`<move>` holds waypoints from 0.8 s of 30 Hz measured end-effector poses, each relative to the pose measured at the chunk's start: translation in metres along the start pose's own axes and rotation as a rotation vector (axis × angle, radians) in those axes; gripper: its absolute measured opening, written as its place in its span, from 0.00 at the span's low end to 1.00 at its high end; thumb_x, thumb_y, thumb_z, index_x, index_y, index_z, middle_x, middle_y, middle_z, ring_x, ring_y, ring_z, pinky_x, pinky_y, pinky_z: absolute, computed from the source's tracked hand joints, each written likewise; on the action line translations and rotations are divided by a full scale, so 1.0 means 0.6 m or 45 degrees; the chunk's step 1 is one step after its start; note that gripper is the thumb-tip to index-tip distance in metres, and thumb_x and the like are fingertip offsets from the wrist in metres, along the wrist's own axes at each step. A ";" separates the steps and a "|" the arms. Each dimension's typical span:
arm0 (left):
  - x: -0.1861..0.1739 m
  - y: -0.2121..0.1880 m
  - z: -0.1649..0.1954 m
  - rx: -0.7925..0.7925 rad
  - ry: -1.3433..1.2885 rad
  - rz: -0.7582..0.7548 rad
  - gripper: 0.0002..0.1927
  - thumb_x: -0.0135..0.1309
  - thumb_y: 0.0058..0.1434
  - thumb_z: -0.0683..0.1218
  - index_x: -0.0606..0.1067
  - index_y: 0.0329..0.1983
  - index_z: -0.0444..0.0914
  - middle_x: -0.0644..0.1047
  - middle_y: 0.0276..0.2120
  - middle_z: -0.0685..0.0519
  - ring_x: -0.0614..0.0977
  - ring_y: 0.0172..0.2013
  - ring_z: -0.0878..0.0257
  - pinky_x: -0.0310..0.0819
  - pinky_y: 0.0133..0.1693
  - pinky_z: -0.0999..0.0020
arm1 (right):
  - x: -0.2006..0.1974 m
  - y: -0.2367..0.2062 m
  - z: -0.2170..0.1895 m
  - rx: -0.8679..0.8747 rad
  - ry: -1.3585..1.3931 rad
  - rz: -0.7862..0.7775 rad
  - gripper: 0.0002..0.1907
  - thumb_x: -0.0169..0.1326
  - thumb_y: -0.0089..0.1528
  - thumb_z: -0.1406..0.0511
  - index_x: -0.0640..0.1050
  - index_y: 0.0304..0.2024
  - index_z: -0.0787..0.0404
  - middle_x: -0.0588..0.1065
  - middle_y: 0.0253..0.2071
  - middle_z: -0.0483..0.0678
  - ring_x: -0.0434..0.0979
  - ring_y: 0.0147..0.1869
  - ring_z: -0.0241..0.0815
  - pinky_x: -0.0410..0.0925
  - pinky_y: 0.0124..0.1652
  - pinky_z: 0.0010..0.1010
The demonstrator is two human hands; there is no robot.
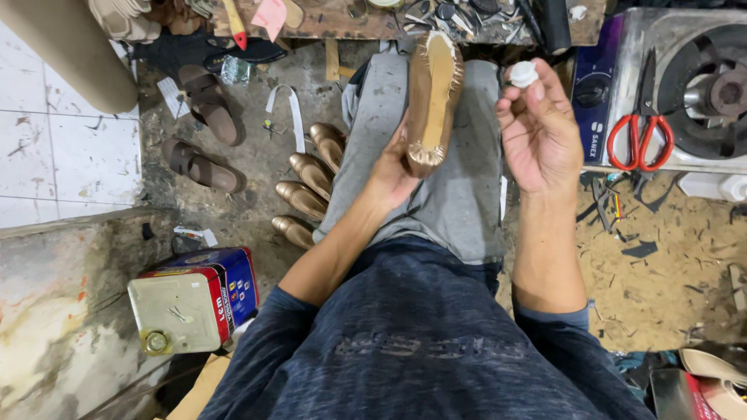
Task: The person repeatedly wipes the exterior of a gold-colored shoe with a white cloth, dipping the cloth into a container of liquid between wipes. The person handles multiple shoes one at a time, wiping each shoe's surface and placing it back on a nearby shelf.
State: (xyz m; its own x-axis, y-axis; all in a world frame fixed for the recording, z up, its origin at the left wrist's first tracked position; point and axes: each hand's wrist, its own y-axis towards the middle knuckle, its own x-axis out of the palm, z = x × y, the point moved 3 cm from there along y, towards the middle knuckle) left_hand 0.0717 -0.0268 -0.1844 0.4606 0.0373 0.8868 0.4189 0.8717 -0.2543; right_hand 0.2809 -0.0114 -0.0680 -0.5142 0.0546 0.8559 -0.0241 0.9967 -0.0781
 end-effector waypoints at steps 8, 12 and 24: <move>-0.014 -0.079 0.036 -0.401 0.320 0.248 0.30 0.39 0.75 0.54 0.56 0.75 0.37 0.71 0.65 0.39 0.75 0.63 0.49 0.69 0.64 0.53 | 0.003 -0.020 0.027 0.074 -0.006 0.012 0.11 0.56 0.71 0.72 0.79 0.56 0.63 0.80 0.52 0.53 0.81 0.51 0.41 0.74 0.56 0.31; 0.061 -0.106 0.094 0.090 1.680 0.401 0.24 0.48 0.73 0.44 0.72 0.72 0.37 0.78 0.49 0.41 0.81 0.48 0.54 0.76 0.52 0.62 | 0.011 -0.038 0.040 0.052 -0.057 -0.032 0.10 0.56 0.71 0.73 0.79 0.55 0.64 0.80 0.52 0.54 0.81 0.53 0.43 0.74 0.57 0.34; 0.226 -0.064 0.060 0.597 1.054 -0.165 0.14 0.61 0.67 0.32 0.78 0.56 0.31 0.74 0.54 0.50 0.80 0.52 0.64 0.77 0.55 0.71 | 0.042 -0.111 0.070 -0.053 -0.174 0.104 0.10 0.56 0.69 0.76 0.77 0.53 0.68 0.80 0.49 0.54 0.81 0.54 0.44 0.74 0.58 0.36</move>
State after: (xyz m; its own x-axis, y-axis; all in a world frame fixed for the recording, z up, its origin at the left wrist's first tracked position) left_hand 0.0900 -0.0374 -0.0406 0.9145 -0.2738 0.2977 0.2328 0.9582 0.1660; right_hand 0.2337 -0.0790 -0.0630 -0.6249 0.1297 0.7699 0.0566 0.9910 -0.1211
